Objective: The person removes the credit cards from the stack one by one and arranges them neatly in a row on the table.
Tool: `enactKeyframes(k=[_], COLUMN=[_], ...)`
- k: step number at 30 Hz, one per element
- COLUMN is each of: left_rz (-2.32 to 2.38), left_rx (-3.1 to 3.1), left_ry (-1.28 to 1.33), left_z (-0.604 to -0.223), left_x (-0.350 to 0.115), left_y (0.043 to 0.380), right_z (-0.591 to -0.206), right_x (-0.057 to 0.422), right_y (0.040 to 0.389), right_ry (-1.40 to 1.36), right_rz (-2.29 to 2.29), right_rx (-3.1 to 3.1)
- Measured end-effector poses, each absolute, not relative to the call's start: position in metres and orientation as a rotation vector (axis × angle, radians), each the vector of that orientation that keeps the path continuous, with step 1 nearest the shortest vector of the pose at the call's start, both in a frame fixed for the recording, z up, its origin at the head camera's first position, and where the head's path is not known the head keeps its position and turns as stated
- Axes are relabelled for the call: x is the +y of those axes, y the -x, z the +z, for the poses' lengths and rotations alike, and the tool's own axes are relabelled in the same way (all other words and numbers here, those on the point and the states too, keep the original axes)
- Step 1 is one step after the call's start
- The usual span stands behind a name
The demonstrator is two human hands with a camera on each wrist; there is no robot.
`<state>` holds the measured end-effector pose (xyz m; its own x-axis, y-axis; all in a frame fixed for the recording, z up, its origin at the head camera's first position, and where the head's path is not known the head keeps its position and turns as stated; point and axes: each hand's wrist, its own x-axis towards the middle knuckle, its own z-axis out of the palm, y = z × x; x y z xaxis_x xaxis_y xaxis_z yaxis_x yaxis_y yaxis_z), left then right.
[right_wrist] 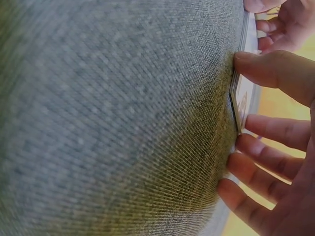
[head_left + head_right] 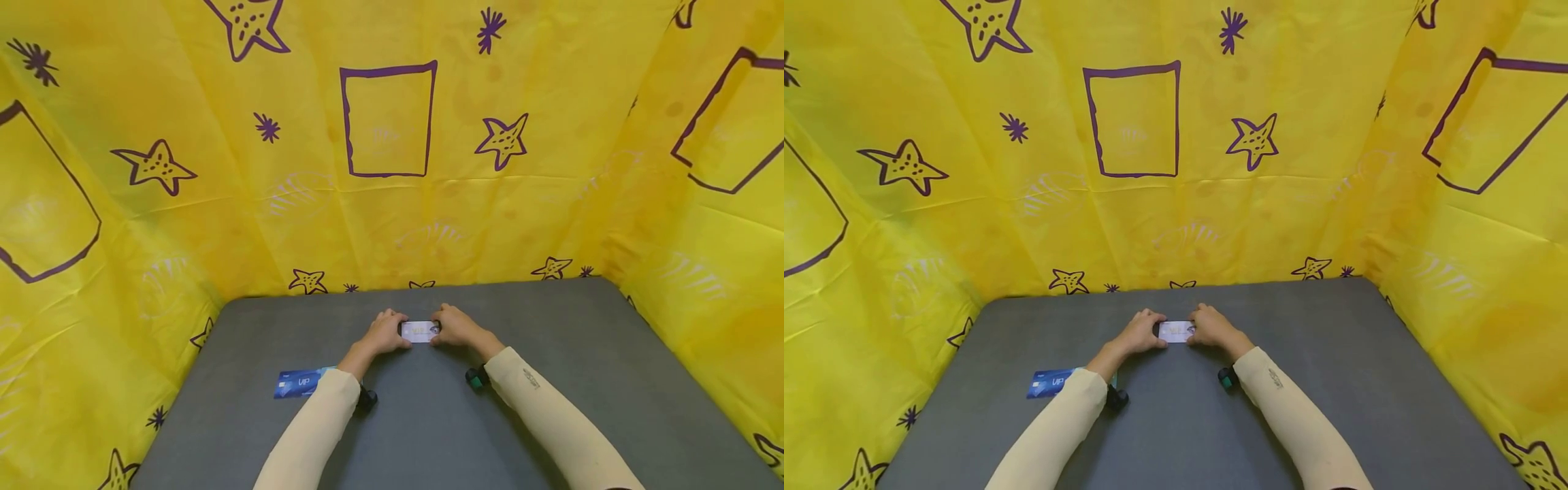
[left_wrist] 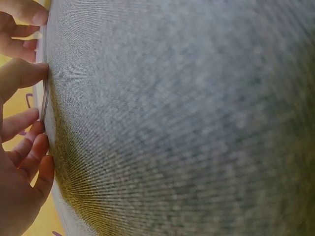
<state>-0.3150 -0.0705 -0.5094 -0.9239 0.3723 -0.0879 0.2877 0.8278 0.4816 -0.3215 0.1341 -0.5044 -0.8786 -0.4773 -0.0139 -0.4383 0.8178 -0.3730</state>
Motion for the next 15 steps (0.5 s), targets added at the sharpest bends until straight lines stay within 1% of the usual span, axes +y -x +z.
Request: enactKeyframes(k=[15], left_rz=[0.662], left_rx=[2.839], left_ry=[-0.541], left_z=[-0.5069], left_x=[-0.0681], left_y=[0.3179], right_z=[-0.5028], right_x=[0.1360], right_y=[0.3230], right_ry=[0.770], right_rz=[-0.579], right_rx=[2.853])
